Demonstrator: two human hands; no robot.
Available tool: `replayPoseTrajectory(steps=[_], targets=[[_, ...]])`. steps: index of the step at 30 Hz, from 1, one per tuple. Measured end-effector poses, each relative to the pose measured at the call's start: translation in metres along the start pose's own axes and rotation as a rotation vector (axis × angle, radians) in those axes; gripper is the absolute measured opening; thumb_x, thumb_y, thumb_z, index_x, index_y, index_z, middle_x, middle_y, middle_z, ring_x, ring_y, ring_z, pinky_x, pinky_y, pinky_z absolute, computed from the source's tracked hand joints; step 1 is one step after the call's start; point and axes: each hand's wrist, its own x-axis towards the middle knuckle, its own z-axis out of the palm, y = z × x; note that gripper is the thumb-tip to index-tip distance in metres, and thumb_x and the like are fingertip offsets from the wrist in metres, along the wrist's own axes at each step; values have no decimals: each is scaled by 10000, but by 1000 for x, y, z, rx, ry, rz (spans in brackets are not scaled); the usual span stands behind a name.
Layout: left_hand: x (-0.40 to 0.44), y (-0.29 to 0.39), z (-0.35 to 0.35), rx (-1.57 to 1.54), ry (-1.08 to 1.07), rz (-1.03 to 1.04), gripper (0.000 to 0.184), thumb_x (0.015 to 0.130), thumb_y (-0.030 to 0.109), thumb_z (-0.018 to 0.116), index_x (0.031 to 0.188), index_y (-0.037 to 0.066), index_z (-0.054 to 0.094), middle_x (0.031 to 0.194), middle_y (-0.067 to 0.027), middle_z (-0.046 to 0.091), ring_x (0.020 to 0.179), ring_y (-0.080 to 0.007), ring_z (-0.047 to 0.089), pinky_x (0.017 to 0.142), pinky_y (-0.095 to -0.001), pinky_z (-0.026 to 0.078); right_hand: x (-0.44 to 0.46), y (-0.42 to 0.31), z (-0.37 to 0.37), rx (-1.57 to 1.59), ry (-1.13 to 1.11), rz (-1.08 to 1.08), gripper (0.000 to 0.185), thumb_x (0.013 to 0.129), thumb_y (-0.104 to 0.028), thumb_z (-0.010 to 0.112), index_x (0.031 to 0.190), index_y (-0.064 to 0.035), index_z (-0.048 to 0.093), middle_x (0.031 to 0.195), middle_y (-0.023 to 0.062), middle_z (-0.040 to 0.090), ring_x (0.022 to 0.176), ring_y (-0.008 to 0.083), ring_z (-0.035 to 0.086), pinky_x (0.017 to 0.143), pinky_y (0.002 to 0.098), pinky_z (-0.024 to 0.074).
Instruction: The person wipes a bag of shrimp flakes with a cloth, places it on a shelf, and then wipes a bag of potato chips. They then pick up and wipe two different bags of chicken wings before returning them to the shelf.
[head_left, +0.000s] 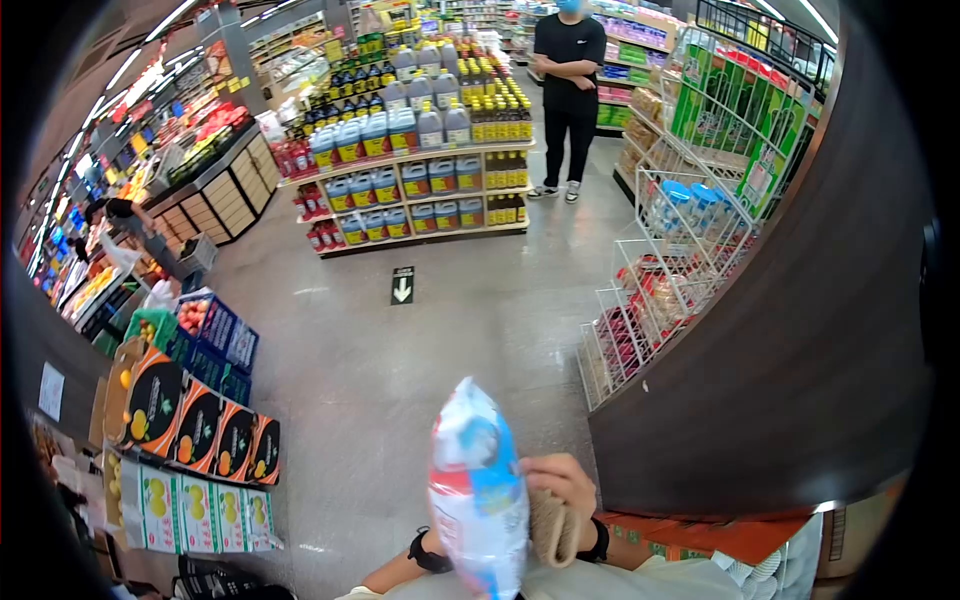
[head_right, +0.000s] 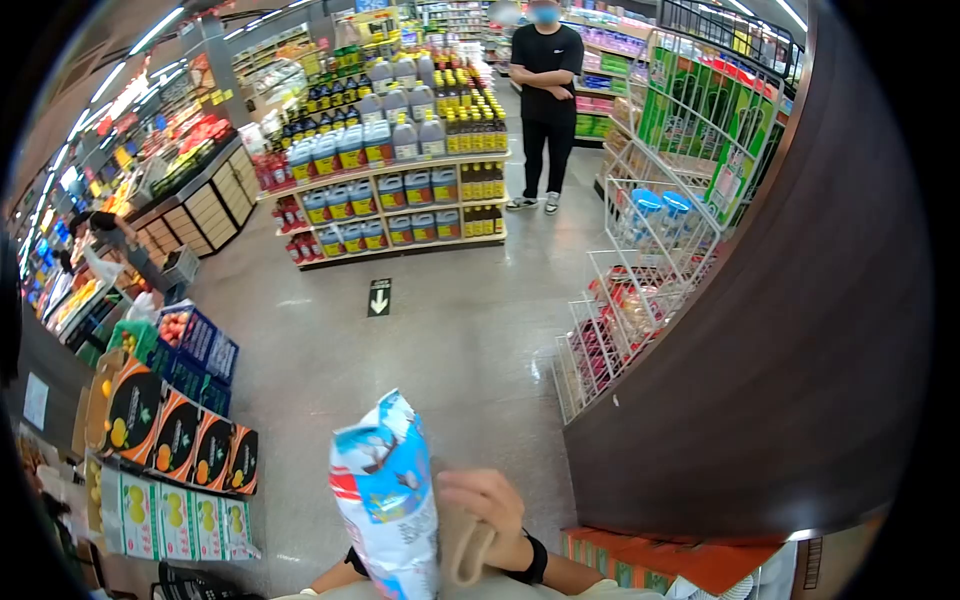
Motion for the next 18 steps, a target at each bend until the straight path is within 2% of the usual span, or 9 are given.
replayPoseTrajectory(steps=[3,5,10,13,15,18], targets=[[53,8,1,-24,-88,-81,330,916,119,429,1227,37,356,1113,-82,488,1006,-139,505,882,-281,419,19,17,-15,-81,-52,12,295,650,-147,678,914,-20,635,984,122,623,796,266,594,665,323,463],[90,10,3,-40,-151,-133,329,916,118,429,1226,37,356,1110,-81,489,1005,-139,504,883,-281,418,27,34,-27,-84,-127,94,330,637,-156,686,931,-14,639,995,127,621,791,264,595,668,326,461],[182,-6,4,-92,-278,-314,325,916,116,427,1224,37,357,1104,-79,490,1003,-139,504,884,-281,417,61,79,-48,-179,-67,182,352,622,-147,696,939,-7,639,990,134,620,786,265,593,662,321,462],[239,-9,5,-118,-326,-384,323,916,114,426,1222,37,358,1101,-78,490,1002,-139,504,885,-282,416,89,114,-51,-330,79,183,338,630,-128,686,939,-3,631,971,141,620,784,270,591,659,322,461],[278,-5,5,-148,-339,-399,322,916,113,426,1221,37,358,1098,-77,491,1001,-139,504,886,-282,415,120,139,-50,-435,260,163,321,641,-112,674,935,1,617,951,149,620,779,270,589,658,324,460],[335,29,16,-205,-347,-387,320,916,112,425,1220,38,359,1095,-76,491,1000,-139,503,886,-282,414,174,176,-39,-552,452,172,307,648,-103,678,927,1,607,961,158,612,787,275,591,667,323,461]])
